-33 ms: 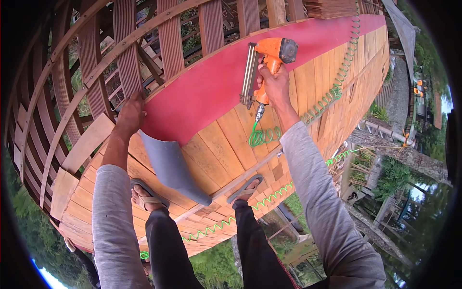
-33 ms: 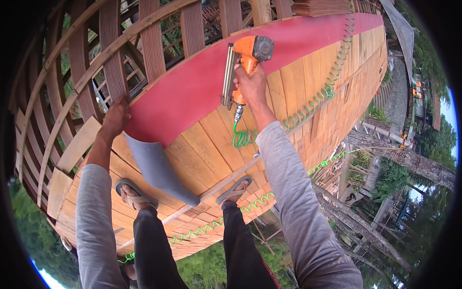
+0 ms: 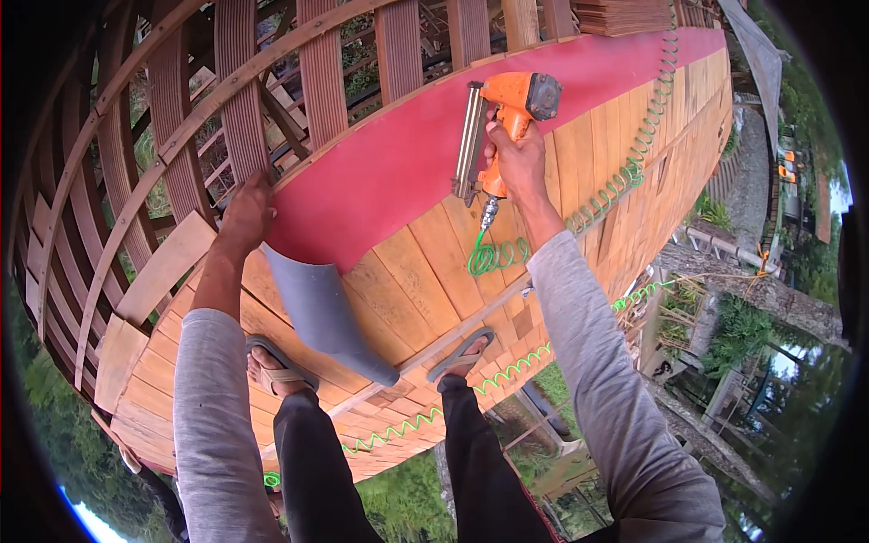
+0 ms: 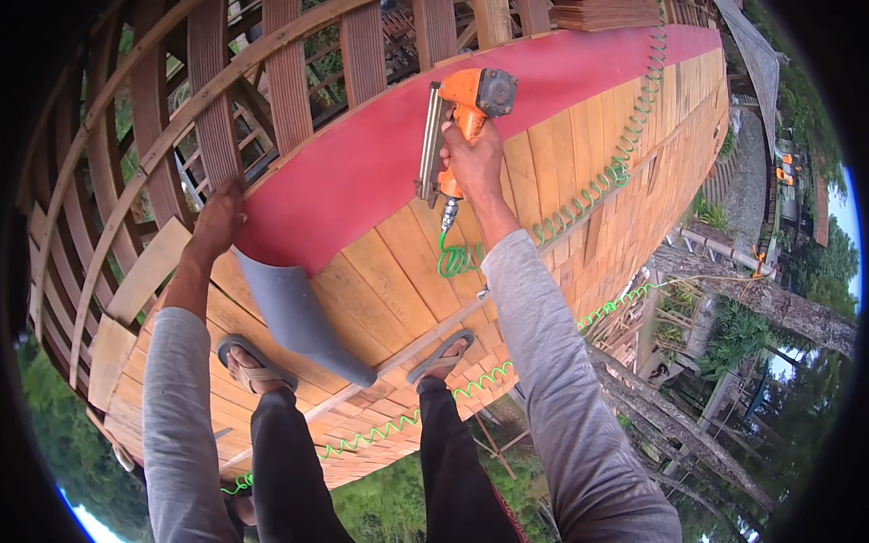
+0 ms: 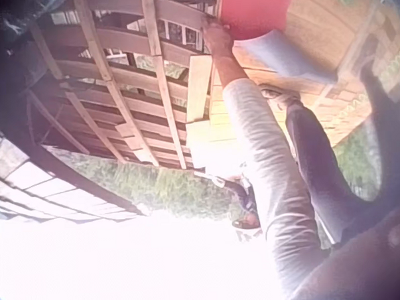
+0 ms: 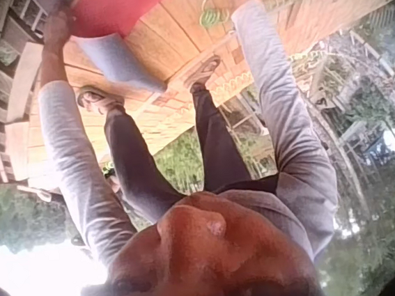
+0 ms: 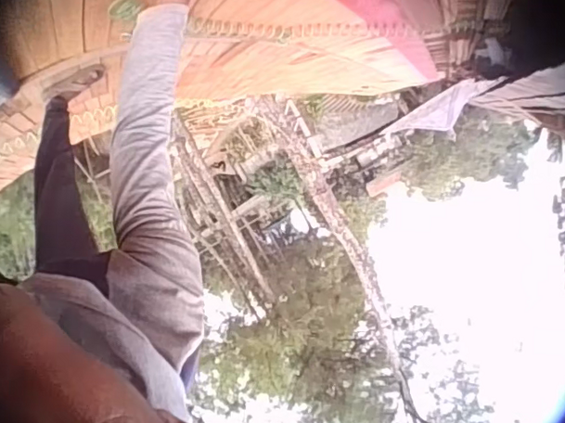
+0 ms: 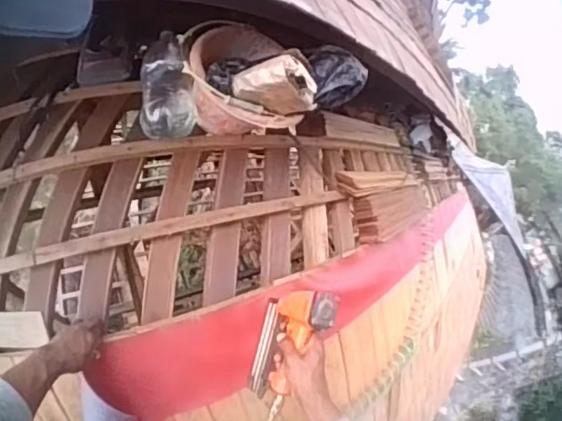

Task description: The person installs wooden shingles and weatherproofing material on a curved roof structure using a pneumatic nail gun and a grinder. They align wood pieces, trim them with the grinder, and unroll a red weatherproofing strip, securing it to the roof deck with the nail gun.

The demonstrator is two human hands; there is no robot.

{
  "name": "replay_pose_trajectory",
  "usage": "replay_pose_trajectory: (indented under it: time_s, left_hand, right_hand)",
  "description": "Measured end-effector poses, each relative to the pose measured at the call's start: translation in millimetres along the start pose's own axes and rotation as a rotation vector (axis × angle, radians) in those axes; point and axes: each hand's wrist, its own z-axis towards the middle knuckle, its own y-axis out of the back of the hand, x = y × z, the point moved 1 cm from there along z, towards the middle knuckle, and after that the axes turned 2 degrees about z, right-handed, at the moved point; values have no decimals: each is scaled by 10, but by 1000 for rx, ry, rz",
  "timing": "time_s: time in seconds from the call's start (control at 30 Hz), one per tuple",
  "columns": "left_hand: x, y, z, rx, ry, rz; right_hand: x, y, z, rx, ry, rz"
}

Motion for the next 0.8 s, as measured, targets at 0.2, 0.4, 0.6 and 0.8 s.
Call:
replay_pose_trajectory:
  time_s: [0.2, 0.4, 0.6, 0.8]
  left_hand:
    - [20, 0, -28, -10, -14, 23]
    - [-20, -4, -19, 1, 8, 42]
    - [-60, 54, -18, 5, 60, -19]
    - [-38, 32, -56, 5, 55, -51]
  right_hand:
    - [-36, -100, -111, 16, 12, 38]
    - [-13, -203, -173, 40, -5, 25]
    - [-52, -346, -100, 59, 20, -8]
    - [-15, -389, -345, 86, -44, 25]
